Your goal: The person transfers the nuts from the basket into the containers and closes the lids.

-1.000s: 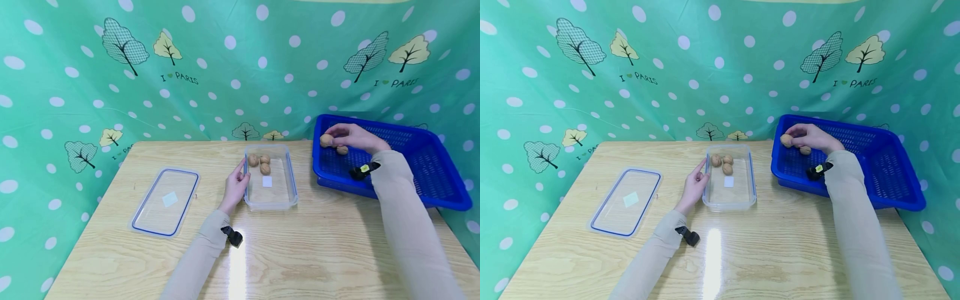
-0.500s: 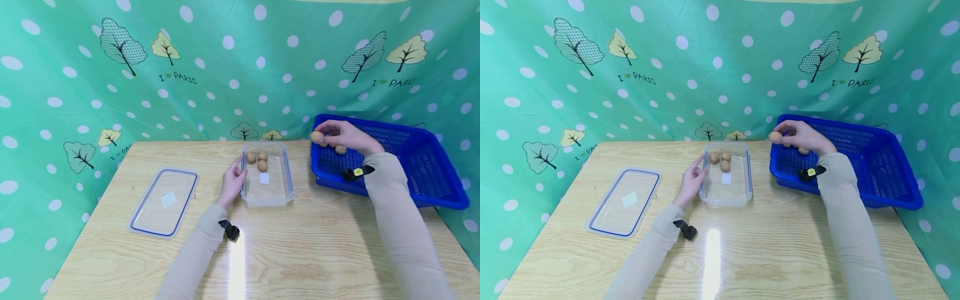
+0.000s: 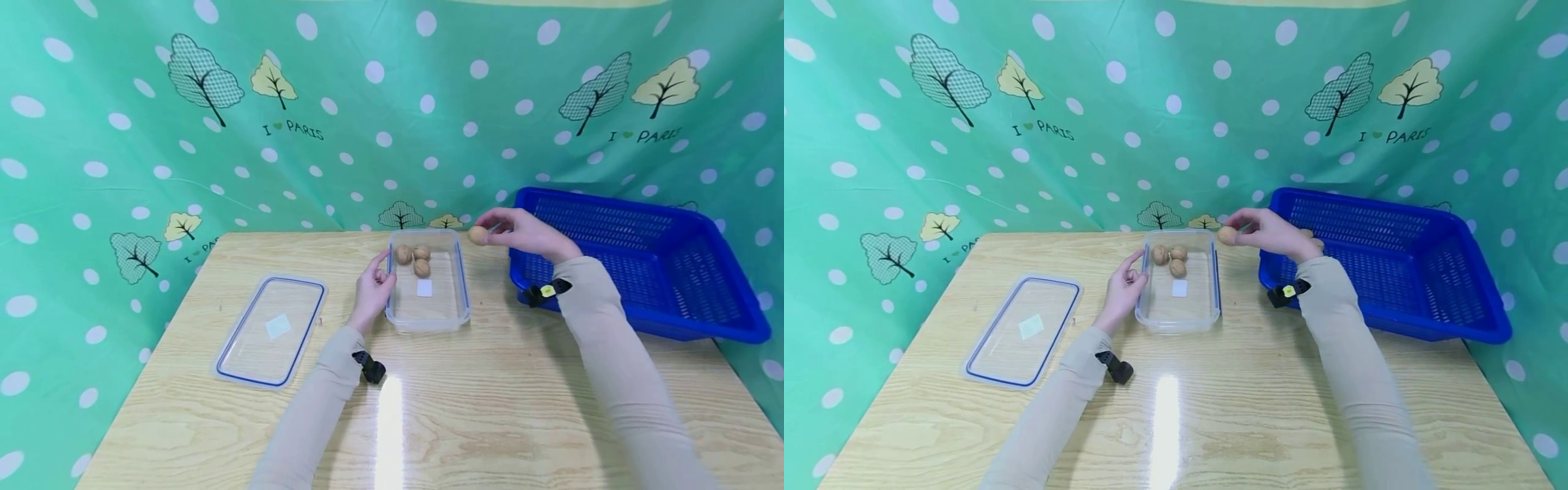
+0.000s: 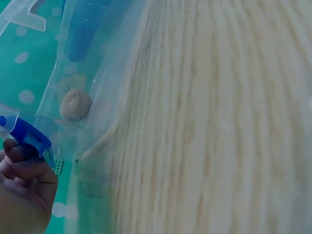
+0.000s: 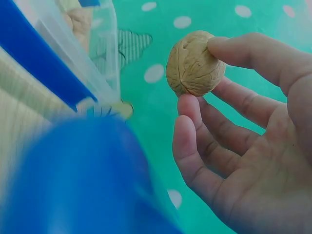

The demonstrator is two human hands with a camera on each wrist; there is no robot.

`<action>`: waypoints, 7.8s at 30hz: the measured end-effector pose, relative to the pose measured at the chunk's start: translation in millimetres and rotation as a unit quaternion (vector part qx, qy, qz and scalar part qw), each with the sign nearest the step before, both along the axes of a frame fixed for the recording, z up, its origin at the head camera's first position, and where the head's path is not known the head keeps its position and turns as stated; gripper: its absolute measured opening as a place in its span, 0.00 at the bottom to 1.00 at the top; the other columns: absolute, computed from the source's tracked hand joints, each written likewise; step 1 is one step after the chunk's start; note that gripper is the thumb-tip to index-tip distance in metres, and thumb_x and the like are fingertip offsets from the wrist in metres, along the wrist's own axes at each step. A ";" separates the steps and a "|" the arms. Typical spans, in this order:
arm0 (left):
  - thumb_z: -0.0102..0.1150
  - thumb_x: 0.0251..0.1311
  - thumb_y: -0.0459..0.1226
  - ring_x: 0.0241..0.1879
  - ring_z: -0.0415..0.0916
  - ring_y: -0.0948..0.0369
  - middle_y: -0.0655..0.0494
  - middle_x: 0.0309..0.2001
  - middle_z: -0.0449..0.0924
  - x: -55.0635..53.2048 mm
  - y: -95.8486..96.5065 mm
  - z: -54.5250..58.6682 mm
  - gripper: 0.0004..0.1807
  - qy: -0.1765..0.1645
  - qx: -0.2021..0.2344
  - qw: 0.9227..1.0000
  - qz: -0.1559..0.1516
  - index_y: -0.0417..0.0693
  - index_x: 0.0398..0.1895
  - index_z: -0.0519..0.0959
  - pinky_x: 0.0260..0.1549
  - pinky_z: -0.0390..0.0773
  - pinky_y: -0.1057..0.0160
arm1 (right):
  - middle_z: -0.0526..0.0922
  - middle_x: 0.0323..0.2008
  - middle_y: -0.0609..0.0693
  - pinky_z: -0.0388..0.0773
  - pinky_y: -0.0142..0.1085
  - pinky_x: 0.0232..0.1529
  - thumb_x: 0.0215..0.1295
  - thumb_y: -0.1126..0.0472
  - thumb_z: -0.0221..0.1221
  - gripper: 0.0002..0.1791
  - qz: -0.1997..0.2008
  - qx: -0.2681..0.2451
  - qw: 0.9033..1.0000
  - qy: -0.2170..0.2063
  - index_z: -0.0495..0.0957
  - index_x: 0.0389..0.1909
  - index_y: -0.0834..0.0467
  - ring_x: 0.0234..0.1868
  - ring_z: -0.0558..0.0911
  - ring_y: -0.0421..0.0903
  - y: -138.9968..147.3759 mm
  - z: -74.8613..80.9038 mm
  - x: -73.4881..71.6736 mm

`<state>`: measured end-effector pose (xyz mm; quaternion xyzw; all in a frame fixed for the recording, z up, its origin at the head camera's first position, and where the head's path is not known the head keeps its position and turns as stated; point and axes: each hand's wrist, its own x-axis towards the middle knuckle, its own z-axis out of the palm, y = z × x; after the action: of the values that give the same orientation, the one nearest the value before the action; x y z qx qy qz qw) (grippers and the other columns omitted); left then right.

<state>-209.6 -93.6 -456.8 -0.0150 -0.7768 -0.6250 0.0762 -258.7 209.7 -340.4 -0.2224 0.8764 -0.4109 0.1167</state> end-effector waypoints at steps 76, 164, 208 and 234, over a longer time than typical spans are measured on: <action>0.50 0.65 0.24 0.17 0.58 0.67 0.55 0.19 0.61 17.2 0.2 28.3 0.28 0.014 0.038 0.998 -0.050 0.30 0.68 0.62 0.17 0.60 0.72 | 0.76 0.50 0.61 0.76 0.42 0.49 0.65 0.65 0.58 0.22 0.001 -0.106 0.991 -0.081 0.72 0.58 0.69 0.48 0.76 0.53 -111.4 -54.1 -19.2; 0.53 0.63 0.25 0.18 0.58 0.67 0.60 0.19 0.60 -2.9 -0.5 -2.2 0.31 -0.003 0.042 0.999 -0.033 0.44 0.70 0.64 0.18 0.61 0.73 | 0.43 0.74 0.64 0.49 0.70 0.58 0.67 0.50 0.58 0.40 0.017 0.186 0.982 0.008 0.51 0.76 0.53 0.70 0.45 0.69 101.9 40.4 36.9; 0.52 0.63 0.25 0.18 0.57 0.68 0.61 0.19 0.60 -2.6 1.9 -3.1 0.30 0.007 0.038 0.999 -0.026 0.42 0.70 0.65 0.18 0.61 0.72 | 0.48 0.69 0.74 0.60 0.66 0.57 0.66 0.53 0.60 0.44 0.007 0.151 0.975 -0.160 0.47 0.73 0.68 0.66 0.52 0.74 165.3 -58.6 -34.3; 0.53 0.62 0.25 0.18 0.58 0.68 0.61 0.18 0.61 -4.8 0.3 -5.2 0.30 0.007 0.045 0.999 -0.021 0.43 0.69 0.66 0.18 0.62 0.72 | 0.74 0.55 0.64 0.74 0.50 0.49 0.66 0.56 0.60 0.28 0.010 0.145 0.975 -0.167 0.70 0.60 0.69 0.53 0.73 0.56 159.4 -57.7 -33.0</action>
<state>-214.3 -93.3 -462.0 -0.0319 -0.7472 -0.6602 0.0693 -291.8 369.1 -398.1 -0.1406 0.8925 -0.3093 0.2966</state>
